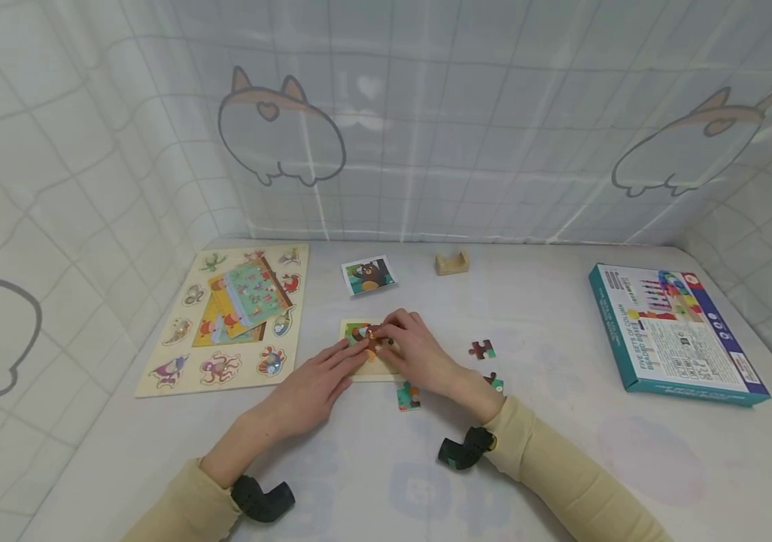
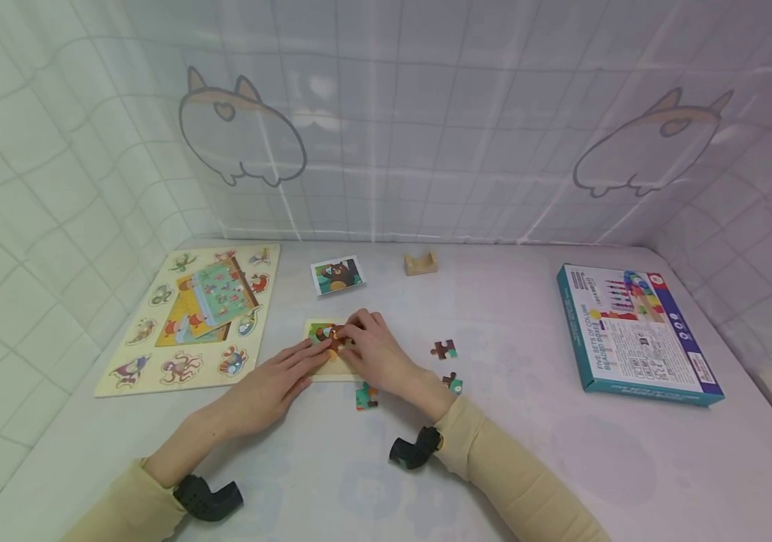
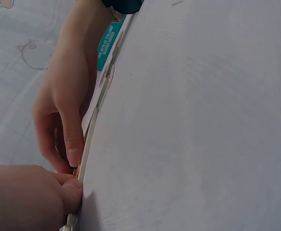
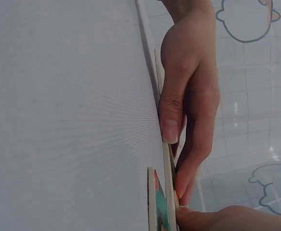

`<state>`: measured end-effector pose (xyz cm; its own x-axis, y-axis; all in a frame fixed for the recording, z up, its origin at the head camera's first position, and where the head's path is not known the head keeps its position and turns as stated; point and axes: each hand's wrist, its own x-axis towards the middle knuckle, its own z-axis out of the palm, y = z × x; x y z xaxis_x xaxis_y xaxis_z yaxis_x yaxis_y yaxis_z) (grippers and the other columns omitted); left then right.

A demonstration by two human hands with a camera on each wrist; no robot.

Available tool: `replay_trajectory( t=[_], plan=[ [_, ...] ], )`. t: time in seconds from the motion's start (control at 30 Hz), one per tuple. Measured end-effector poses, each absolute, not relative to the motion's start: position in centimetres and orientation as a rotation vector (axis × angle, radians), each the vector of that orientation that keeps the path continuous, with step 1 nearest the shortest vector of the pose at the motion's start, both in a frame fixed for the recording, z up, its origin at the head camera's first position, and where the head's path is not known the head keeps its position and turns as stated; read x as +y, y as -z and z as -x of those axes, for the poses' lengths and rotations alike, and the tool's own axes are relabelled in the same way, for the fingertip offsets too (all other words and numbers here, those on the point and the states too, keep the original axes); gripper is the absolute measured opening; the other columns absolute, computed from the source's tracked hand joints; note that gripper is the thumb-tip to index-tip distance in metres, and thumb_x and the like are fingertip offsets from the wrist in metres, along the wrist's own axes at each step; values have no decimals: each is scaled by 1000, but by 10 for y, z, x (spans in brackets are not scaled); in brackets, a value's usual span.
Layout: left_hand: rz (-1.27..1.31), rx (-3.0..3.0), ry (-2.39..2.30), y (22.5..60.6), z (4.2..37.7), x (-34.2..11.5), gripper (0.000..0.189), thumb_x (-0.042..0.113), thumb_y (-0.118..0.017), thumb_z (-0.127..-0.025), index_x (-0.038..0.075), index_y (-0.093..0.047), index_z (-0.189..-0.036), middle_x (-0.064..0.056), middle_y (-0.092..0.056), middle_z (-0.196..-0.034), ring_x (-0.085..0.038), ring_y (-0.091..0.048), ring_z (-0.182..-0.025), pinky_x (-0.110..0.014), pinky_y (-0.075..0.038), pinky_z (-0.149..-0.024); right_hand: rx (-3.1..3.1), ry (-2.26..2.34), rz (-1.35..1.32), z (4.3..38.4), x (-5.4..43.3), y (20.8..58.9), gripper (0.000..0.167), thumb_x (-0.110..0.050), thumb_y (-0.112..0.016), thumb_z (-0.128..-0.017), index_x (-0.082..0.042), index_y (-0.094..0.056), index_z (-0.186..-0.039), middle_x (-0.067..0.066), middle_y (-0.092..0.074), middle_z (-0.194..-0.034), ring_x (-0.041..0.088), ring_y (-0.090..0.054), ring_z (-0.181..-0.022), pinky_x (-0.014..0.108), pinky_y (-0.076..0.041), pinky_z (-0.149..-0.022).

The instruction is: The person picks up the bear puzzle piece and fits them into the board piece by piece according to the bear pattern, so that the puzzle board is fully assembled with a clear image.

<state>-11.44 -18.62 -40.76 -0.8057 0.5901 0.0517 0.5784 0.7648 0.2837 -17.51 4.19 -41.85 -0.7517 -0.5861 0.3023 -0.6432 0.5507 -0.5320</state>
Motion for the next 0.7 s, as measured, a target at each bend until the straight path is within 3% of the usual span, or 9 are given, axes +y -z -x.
replay_trajectory(
  t=[0.53, 0.7],
  plan=[
    [-1023, 2925, -373, 407, 113, -184, 49, 13, -49, -105, 10, -42, -153, -7, -38, -160, -35, -32, -148, -48, -31, -120, -2716, -1016, -1032, 175, 41, 417, 13, -14, -69, -95, -7, -72, -105, 9, -56, -120, 27, -49, -107, 41, -47, -92],
    [-1022, 2912, -403, 407, 112, -181, 49, 9, -49, -104, 7, -42, -152, -8, -35, -161, -30, -30, -150, -46, -30, -121, -2712, -1029, -1036, 175, 41, 417, 13, -13, -69, -95, -6, -71, -106, 9, -56, -119, 27, -49, -108, 41, -47, -92]
  ],
)
